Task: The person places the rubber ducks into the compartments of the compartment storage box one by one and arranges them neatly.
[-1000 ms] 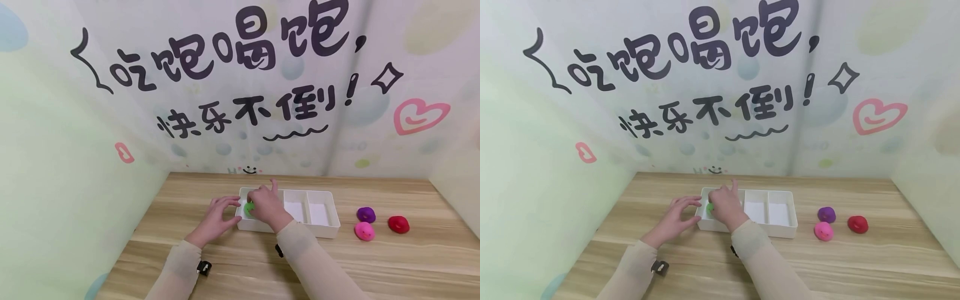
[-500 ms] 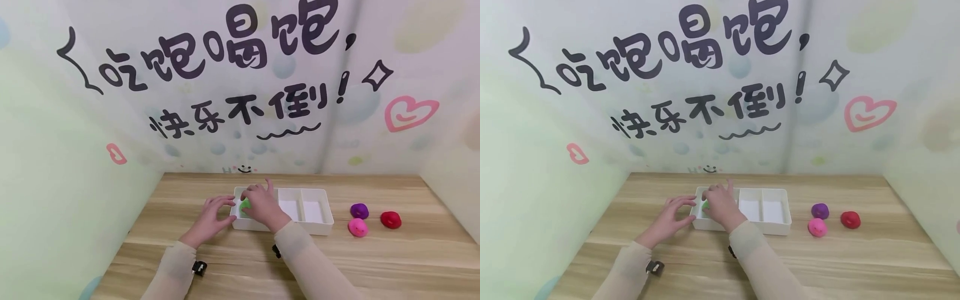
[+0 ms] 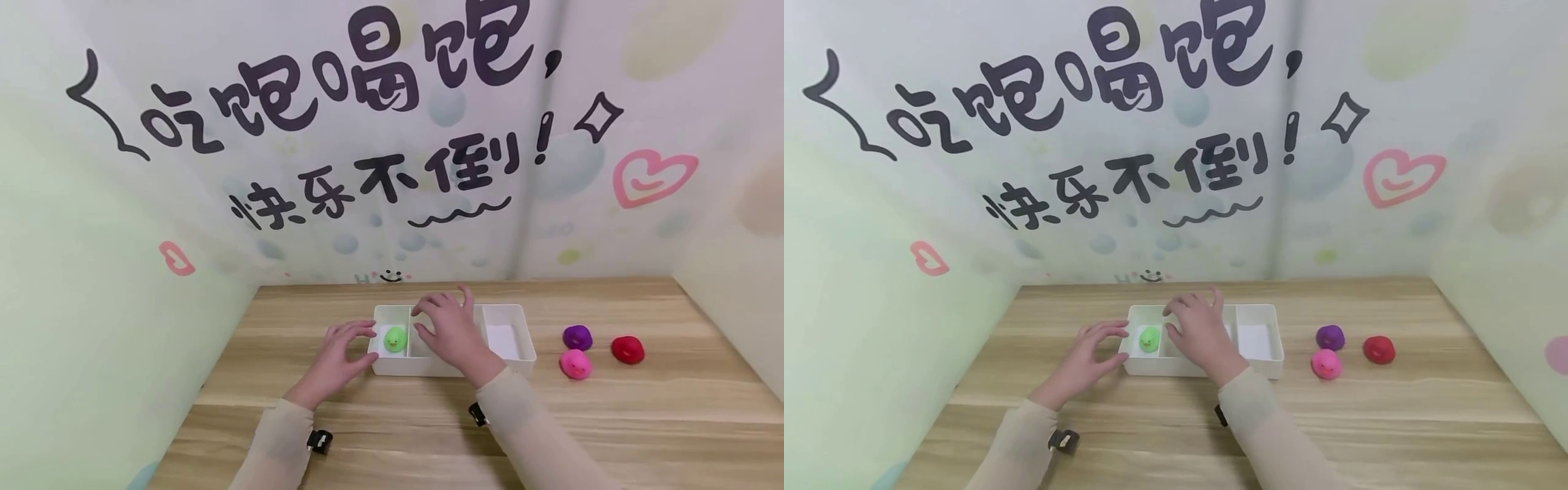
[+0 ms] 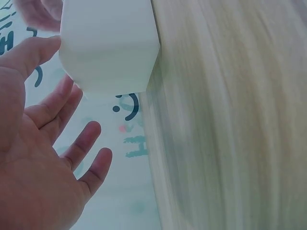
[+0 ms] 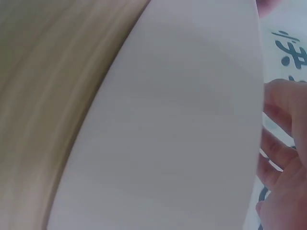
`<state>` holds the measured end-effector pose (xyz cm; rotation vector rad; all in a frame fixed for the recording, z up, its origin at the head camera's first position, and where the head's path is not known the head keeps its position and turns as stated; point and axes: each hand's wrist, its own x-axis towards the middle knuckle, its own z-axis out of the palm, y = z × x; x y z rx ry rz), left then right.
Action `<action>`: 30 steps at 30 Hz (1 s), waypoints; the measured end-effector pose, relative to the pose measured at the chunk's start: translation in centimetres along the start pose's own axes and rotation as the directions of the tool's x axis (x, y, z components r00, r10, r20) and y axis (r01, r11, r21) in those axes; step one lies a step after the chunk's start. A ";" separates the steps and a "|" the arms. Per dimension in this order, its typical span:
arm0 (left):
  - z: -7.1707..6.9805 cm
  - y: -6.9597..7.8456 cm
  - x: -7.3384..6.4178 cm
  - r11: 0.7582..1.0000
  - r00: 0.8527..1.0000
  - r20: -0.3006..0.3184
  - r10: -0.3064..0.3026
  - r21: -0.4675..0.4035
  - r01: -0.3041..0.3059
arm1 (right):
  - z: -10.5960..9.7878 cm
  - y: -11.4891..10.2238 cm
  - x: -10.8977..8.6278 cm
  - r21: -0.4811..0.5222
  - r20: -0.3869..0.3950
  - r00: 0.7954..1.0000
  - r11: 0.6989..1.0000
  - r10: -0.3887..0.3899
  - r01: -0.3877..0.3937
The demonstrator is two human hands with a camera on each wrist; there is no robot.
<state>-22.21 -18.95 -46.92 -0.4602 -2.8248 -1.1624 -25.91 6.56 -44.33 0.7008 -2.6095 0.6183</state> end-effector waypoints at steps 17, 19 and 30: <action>0.0 0.3 -0.1 1.000 1.000 0.020 -0.011 -0.011 0.012 | -6.1 5.2 -5.0 -0.031 -0.120 0.993 1.000 0.001 -0.004; 0.0 0.3 -0.1 1.000 1.000 0.021 -0.013 -0.010 0.013 | -6.8 6.1 -5.9 -0.032 -0.127 0.992 0.999 0.005 -0.009; 0.1 0.0 -0.2 1.000 1.000 0.015 -0.005 -0.023 0.005 | -9.6 10.0 -9.9 -0.061 -0.154 0.987 0.997 0.038 -0.048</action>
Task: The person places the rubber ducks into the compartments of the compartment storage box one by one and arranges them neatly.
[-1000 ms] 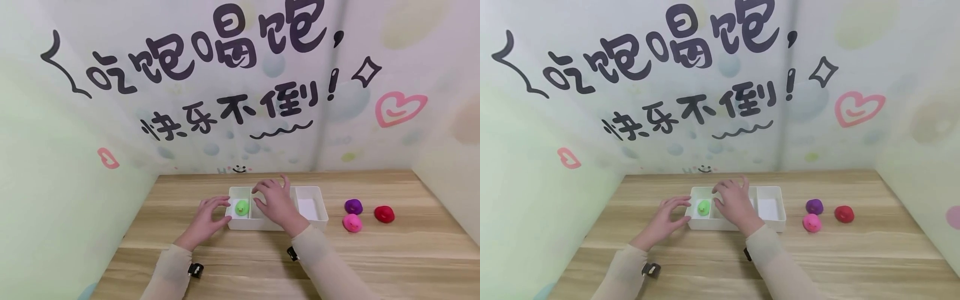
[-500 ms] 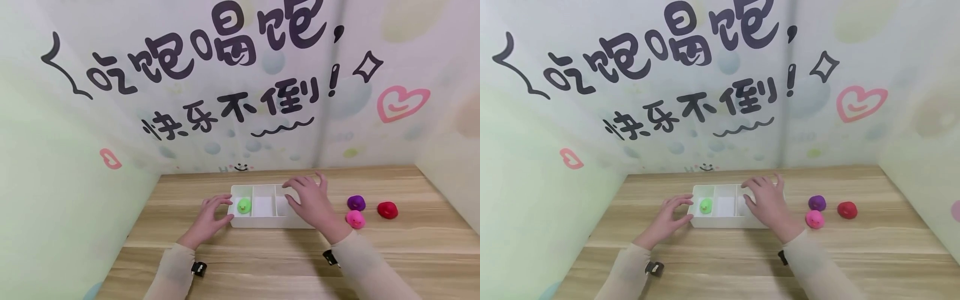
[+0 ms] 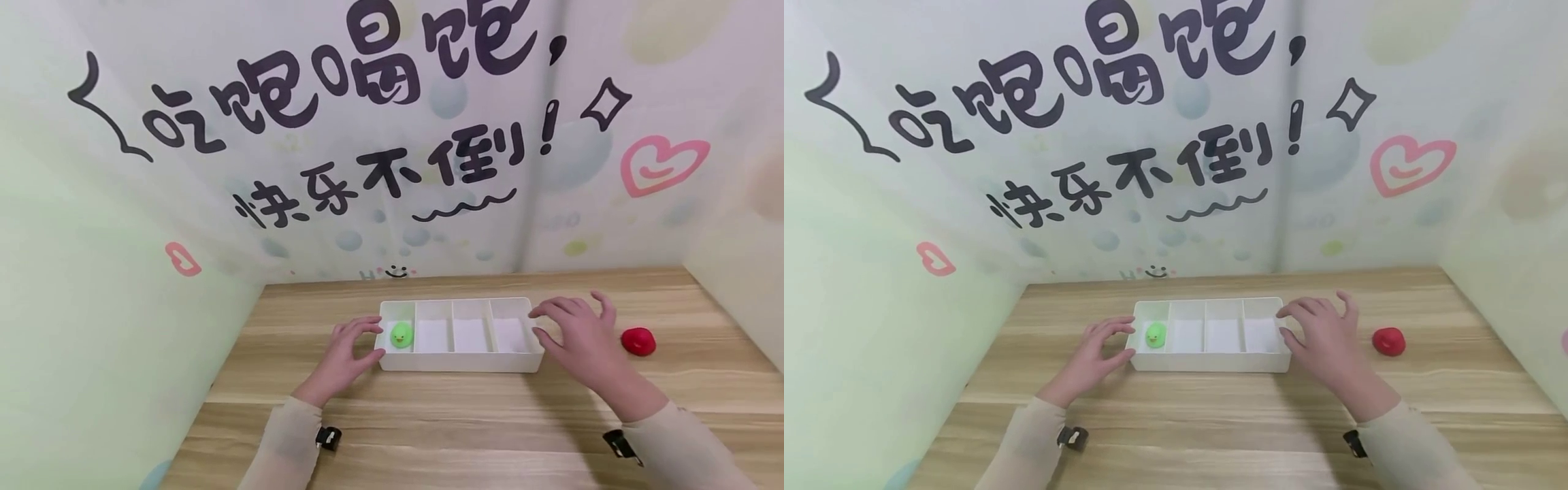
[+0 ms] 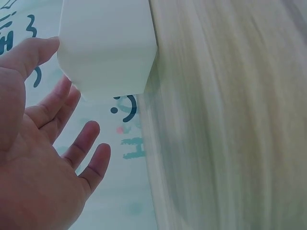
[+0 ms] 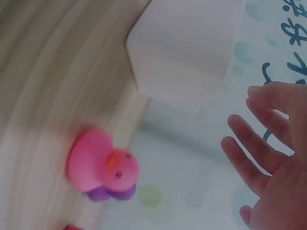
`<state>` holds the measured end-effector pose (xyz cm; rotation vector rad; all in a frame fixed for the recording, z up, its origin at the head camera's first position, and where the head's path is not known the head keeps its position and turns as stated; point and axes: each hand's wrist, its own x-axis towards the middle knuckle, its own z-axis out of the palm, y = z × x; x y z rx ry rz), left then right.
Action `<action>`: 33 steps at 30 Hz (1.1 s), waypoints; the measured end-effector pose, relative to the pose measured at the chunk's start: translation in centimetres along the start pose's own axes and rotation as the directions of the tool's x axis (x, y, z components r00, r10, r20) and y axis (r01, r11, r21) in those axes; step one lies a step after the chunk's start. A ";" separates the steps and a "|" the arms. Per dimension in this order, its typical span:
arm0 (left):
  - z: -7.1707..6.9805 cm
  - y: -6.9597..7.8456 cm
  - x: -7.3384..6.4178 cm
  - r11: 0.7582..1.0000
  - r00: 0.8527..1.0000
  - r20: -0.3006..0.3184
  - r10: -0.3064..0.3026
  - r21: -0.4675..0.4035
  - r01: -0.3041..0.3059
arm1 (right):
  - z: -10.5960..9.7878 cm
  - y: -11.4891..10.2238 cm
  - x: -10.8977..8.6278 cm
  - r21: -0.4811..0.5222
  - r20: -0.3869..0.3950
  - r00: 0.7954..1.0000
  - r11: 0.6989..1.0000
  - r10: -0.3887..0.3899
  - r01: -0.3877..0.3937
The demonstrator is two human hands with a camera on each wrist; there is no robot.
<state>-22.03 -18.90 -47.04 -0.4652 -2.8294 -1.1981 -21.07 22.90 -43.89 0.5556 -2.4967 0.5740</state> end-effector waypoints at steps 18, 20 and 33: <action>0.1 0.0 0.1 1.000 1.000 0.001 0.004 0.000 -0.004 | -2.3 5.6 -4.3 -0.090 0.128 0.986 0.991 0.109 -0.098; 0.0 0.0 0.1 1.000 1.000 -0.001 0.003 -0.004 -0.003 | -2.2 5.8 -4.5 -0.103 0.148 0.981 0.989 0.122 -0.107; -0.1 0.2 0.1 1.000 1.000 0.010 -0.007 0.000 0.007 | -1.3 6.4 -5.3 -0.126 0.224 0.950 0.973 0.216 -0.192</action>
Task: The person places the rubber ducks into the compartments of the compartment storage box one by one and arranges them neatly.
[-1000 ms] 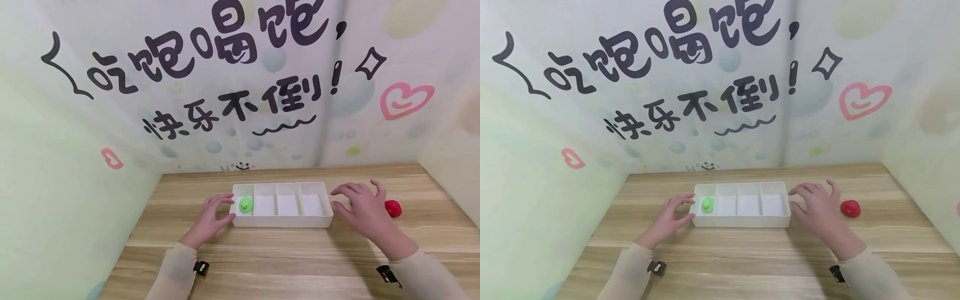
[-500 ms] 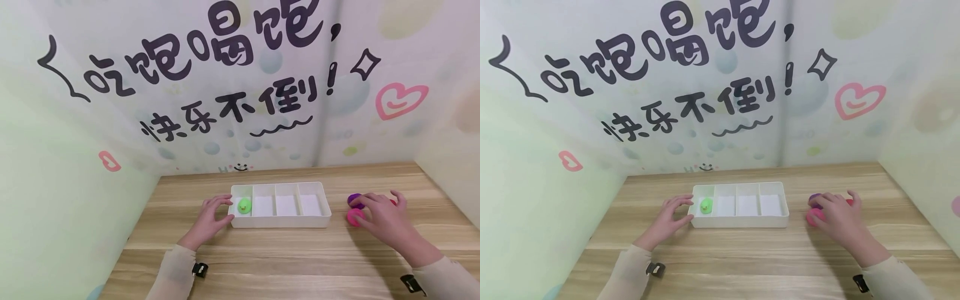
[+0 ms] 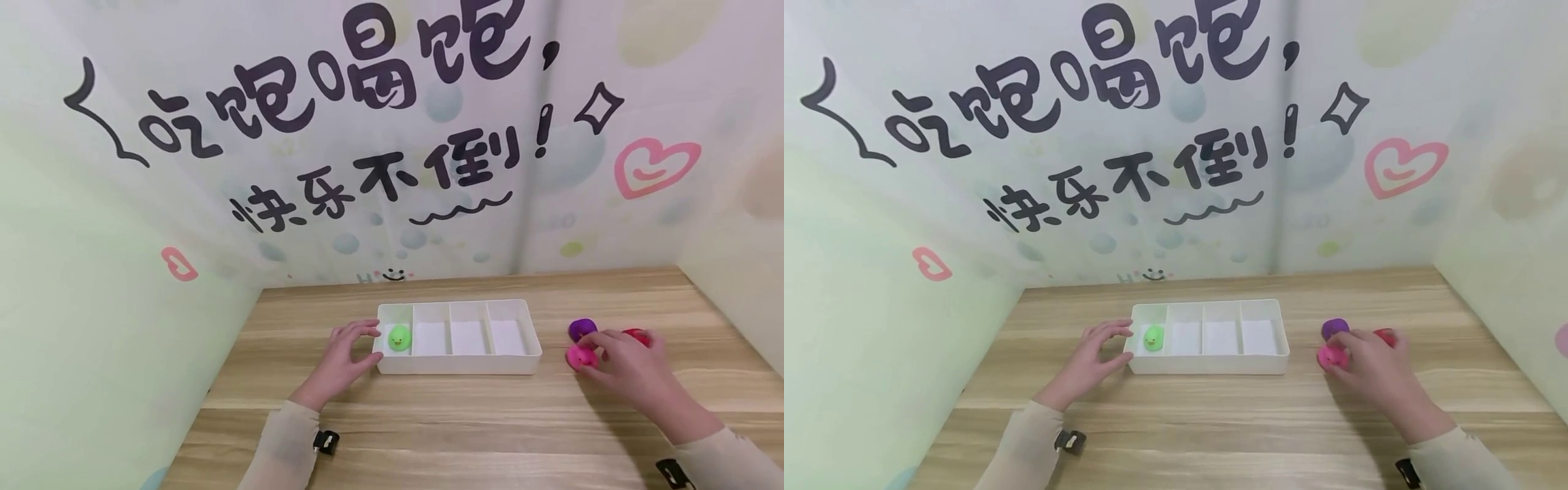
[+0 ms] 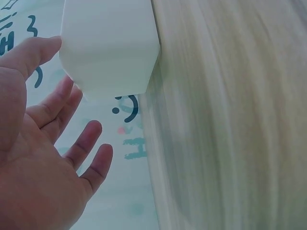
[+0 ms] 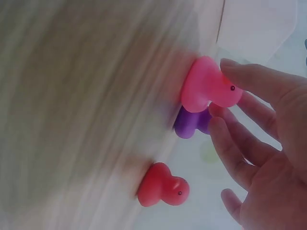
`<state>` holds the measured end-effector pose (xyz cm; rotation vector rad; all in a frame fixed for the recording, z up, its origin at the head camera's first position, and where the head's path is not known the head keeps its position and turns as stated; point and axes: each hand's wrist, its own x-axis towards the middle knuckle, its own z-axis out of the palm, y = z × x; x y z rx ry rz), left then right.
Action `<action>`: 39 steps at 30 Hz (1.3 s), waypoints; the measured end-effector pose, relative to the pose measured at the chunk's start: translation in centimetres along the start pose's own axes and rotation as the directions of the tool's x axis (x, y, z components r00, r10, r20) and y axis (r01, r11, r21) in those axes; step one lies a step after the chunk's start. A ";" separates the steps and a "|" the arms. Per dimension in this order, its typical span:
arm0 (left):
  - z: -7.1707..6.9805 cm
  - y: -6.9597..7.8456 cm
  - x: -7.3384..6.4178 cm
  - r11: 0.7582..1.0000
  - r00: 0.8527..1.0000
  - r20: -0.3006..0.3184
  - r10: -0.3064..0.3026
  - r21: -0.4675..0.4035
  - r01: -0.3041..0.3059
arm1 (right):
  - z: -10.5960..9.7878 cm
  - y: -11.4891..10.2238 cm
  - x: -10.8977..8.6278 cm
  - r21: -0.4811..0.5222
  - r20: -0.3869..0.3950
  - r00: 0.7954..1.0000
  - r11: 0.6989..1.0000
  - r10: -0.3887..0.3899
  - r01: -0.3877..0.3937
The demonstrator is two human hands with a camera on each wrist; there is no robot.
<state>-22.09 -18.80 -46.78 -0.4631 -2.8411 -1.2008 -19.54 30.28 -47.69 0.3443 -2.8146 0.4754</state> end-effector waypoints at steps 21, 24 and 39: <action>0.0 -0.1 0.1 1.000 1.000 0.006 -0.003 0.009 0.002 | -1.5 -1.4 2.2 0.031 -0.179 0.976 0.991 -0.125 0.132; 0.0 -0.1 0.1 1.000 1.000 0.003 -0.004 0.014 0.004 | -1.8 -1.9 2.7 0.033 -0.193 0.972 0.989 -0.137 0.146; 0.0 -0.1 -0.1 1.000 1.000 -0.008 0.007 0.009 -0.006 | -3.0 -6.5 5.1 0.101 -0.188 0.968 0.978 -0.164 0.185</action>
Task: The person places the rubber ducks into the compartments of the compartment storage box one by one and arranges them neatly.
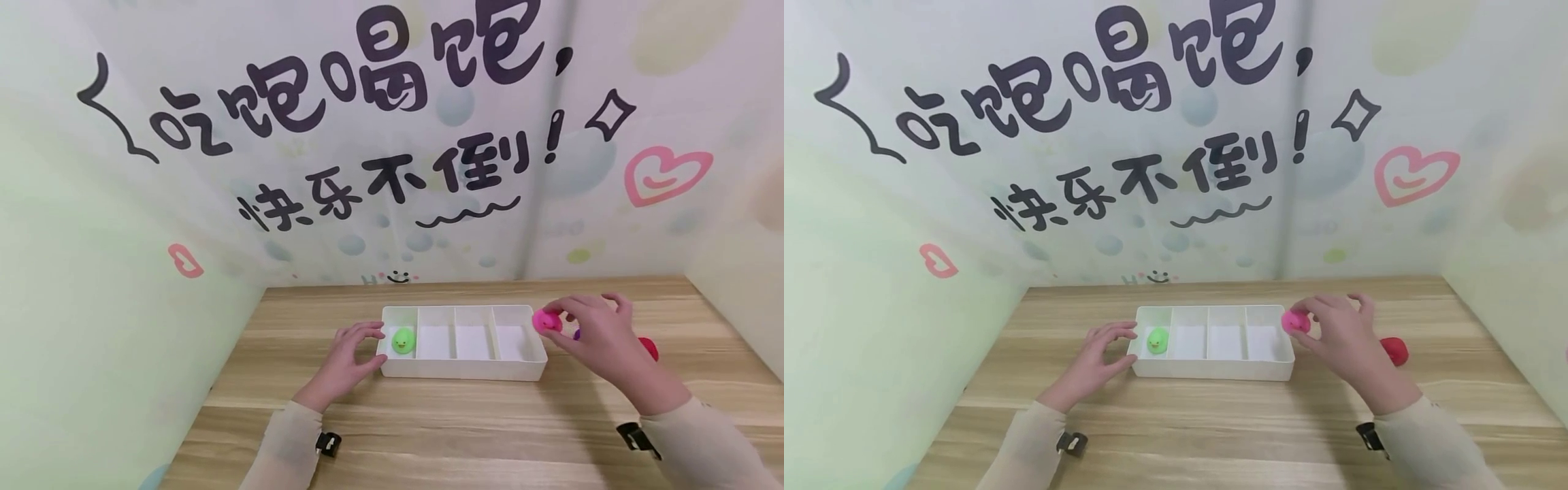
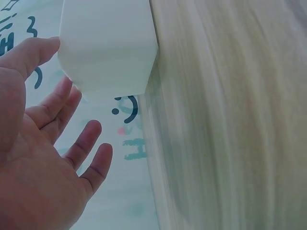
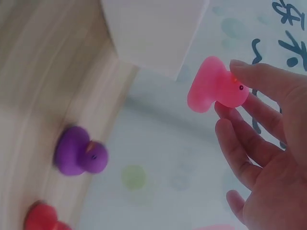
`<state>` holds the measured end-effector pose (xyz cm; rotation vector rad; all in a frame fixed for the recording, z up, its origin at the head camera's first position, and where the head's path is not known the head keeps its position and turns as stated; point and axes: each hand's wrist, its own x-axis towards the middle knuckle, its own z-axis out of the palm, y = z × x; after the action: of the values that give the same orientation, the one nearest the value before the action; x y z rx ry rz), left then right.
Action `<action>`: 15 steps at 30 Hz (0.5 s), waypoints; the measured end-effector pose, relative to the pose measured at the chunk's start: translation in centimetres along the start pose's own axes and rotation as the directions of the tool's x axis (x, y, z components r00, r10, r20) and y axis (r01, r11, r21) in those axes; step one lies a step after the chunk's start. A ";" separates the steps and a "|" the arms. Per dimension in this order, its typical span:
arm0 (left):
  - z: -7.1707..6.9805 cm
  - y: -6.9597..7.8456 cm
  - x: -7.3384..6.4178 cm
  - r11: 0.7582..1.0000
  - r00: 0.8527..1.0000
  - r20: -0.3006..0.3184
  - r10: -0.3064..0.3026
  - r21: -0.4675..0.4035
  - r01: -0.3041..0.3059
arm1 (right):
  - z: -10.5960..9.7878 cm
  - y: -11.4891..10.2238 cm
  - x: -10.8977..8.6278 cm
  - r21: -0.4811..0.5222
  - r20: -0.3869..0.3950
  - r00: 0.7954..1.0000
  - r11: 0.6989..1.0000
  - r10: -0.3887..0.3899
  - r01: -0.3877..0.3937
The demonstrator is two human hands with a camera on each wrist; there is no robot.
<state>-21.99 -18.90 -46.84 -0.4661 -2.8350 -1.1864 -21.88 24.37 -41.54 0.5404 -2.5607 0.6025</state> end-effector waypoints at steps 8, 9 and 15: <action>-0.1 -0.2 0.1 1.000 1.000 -0.009 0.010 -0.001 -0.010 | 1.9 -3.4 2.1 0.044 0.071 0.997 0.999 0.004 -0.007; -0.1 -0.2 0.1 1.000 1.000 -0.008 0.011 0.002 -0.011 | 2.2 -3.8 2.4 0.051 0.075 0.997 0.999 -0.002 -0.002; -0.1 0.0 0.0 1.000 1.000 -0.003 0.007 0.011 -0.007 | 3.9 -5.5 3.4 0.079 0.065 0.996 0.996 -0.055 0.050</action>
<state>-22.01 -18.94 -46.78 -0.4726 -2.8335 -1.1686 -23.39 16.98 -41.18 0.6630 -2.5855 0.6777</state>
